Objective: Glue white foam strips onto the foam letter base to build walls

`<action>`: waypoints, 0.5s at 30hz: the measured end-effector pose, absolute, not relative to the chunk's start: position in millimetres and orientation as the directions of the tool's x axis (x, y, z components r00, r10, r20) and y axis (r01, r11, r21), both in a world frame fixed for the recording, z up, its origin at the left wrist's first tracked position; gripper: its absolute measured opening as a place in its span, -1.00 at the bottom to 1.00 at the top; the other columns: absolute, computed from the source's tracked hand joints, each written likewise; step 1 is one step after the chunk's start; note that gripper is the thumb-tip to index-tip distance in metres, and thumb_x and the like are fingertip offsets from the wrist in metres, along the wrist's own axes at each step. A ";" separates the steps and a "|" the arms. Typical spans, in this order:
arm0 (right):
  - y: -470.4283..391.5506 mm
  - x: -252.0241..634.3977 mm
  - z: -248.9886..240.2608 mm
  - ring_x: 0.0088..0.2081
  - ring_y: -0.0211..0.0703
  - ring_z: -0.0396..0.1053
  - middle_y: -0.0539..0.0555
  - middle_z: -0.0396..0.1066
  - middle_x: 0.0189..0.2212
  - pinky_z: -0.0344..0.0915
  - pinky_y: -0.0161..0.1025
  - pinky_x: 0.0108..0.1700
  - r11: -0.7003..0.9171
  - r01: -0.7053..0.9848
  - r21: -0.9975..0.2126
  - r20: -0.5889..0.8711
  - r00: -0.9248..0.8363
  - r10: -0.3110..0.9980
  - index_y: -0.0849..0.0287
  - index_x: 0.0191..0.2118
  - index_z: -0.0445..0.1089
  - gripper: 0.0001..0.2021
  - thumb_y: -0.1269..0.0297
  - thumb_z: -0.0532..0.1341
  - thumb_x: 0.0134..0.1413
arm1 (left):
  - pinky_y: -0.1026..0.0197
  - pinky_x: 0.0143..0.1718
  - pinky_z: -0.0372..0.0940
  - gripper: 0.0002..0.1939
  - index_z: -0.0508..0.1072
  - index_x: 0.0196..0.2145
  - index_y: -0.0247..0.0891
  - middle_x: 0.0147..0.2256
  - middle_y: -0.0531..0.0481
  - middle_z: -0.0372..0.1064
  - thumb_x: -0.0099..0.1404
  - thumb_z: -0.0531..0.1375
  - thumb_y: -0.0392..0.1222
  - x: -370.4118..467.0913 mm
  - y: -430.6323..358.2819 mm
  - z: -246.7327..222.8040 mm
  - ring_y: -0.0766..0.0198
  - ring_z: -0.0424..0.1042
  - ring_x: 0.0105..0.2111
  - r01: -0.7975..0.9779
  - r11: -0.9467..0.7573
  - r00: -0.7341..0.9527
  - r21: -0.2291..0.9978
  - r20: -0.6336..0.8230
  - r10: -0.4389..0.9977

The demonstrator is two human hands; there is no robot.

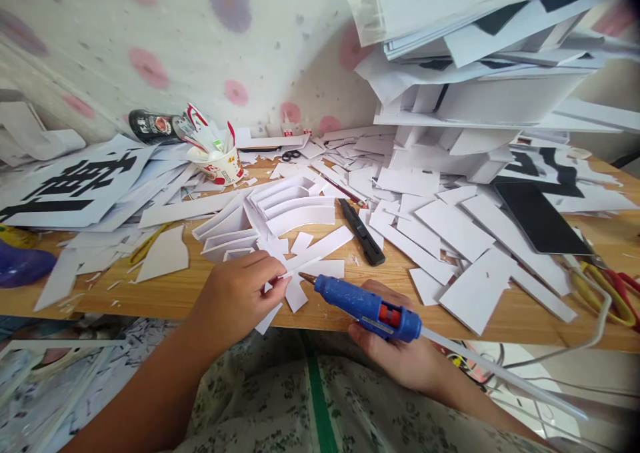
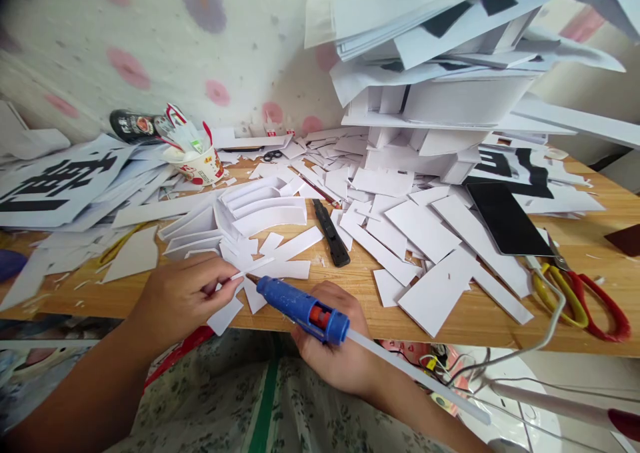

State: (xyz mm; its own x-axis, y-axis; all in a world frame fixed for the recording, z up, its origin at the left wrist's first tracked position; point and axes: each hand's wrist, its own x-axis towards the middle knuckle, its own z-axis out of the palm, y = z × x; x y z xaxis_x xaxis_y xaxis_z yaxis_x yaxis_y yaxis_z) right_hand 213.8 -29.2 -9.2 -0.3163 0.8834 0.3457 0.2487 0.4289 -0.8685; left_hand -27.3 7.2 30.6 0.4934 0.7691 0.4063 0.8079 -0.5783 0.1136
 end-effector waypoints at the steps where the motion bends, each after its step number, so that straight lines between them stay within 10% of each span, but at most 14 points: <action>1: -29.3 212.1 -8.7 -0.53 -0.22 0.19 -0.06 0.17 -0.58 0.15 -0.23 -0.45 0.427 0.249 -0.869 0.344 -0.316 0.884 0.08 -0.56 0.07 -0.74 0.35 0.16 0.03 | 0.29 -0.52 0.05 -0.79 0.41 -0.52 -0.26 -0.59 0.11 0.27 0.27 0.10 -0.27 -26.1 6.8 30.9 0.40 0.21 -0.60 0.804 -0.587 0.505 0.094 0.412 0.758; 15: -31.4 210.5 -12.2 -0.48 -0.14 0.30 -0.01 0.29 -0.56 0.26 -0.20 -0.40 0.402 0.281 -0.872 0.324 -0.287 0.902 0.05 -0.52 0.16 -0.83 0.34 0.16 0.01 | 0.27 -0.51 0.05 -0.75 0.42 -0.52 -0.29 -0.57 0.07 0.25 0.30 0.08 -0.33 -26.5 4.5 34.4 0.37 0.23 -0.56 0.782 -0.622 0.583 -0.046 0.408 0.702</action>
State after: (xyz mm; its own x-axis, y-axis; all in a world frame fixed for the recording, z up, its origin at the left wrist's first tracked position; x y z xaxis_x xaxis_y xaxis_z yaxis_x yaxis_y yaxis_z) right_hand 210.5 -31.4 -12.2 -0.2872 0.9016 0.3235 0.2806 0.4021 -0.8715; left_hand -26.5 4.5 34.4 0.5831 0.7023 0.4083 0.7816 -0.6221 -0.0462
